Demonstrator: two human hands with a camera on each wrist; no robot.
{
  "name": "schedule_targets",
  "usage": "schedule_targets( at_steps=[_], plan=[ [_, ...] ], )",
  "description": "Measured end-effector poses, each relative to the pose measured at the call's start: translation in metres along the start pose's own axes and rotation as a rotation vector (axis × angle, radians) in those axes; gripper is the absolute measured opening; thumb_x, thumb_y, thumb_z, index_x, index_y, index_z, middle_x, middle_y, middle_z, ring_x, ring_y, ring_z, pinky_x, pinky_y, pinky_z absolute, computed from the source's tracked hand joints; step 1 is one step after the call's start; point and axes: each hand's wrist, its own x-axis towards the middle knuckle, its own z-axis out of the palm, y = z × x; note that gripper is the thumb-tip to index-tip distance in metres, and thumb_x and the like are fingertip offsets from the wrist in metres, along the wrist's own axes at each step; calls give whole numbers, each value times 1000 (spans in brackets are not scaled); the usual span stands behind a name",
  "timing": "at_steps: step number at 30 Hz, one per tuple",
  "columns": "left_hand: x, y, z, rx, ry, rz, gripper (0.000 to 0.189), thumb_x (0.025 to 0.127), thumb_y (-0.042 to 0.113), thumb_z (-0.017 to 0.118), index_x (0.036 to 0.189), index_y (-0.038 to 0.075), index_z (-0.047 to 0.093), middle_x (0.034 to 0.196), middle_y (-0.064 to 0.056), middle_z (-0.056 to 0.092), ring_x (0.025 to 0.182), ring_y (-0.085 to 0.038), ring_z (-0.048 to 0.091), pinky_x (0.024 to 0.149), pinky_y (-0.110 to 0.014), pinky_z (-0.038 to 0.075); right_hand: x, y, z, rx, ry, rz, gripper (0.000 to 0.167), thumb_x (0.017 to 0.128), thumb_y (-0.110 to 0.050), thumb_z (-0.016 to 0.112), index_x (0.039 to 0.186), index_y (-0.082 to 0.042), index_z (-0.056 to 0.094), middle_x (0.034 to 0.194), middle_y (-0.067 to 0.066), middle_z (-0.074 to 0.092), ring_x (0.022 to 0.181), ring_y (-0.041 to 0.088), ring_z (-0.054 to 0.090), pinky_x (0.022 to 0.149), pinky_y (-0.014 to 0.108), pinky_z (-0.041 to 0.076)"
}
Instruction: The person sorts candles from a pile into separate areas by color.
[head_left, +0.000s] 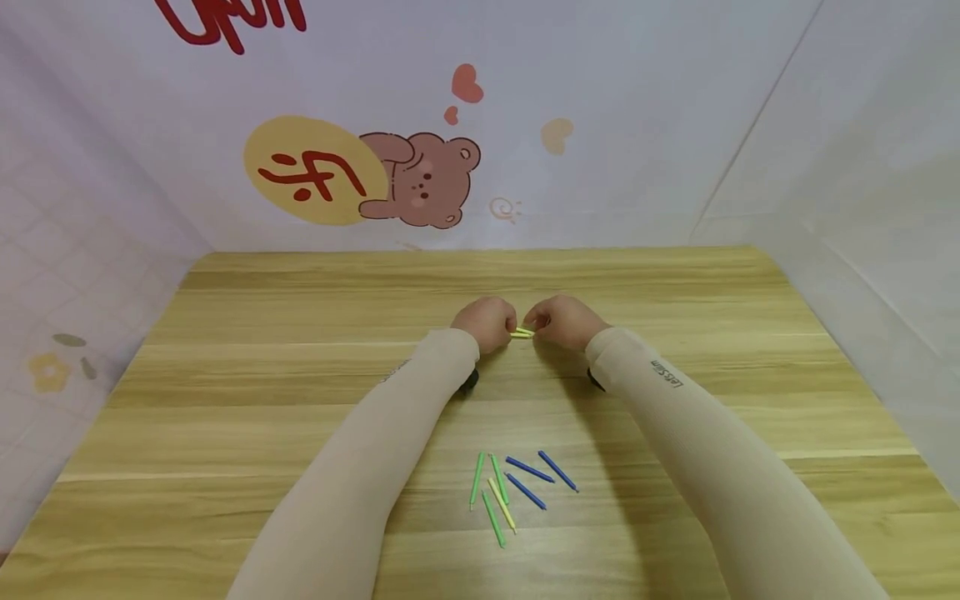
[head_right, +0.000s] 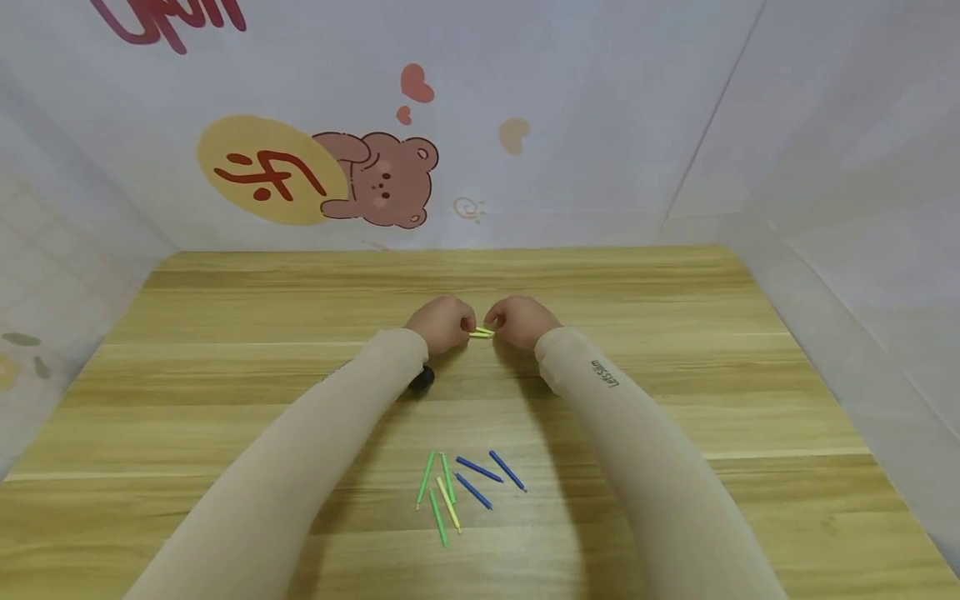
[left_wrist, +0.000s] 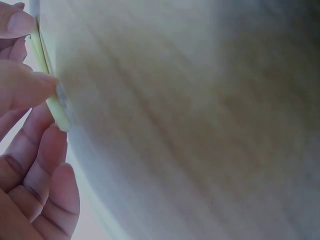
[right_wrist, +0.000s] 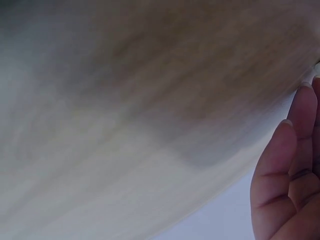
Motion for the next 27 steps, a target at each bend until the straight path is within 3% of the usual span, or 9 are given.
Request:
schedule_targets(
  at_steps=[27],
  plan=[
    [-4,3,-3,37,21,3,9,86,8,69,94,9,68,99,-3,66,86,-17,55,79,-32,47,-7,1,-2,49,15,25,29,85,-2,66,114,-1,67,95,11,67,93,26,60,86,40,48]
  ],
)
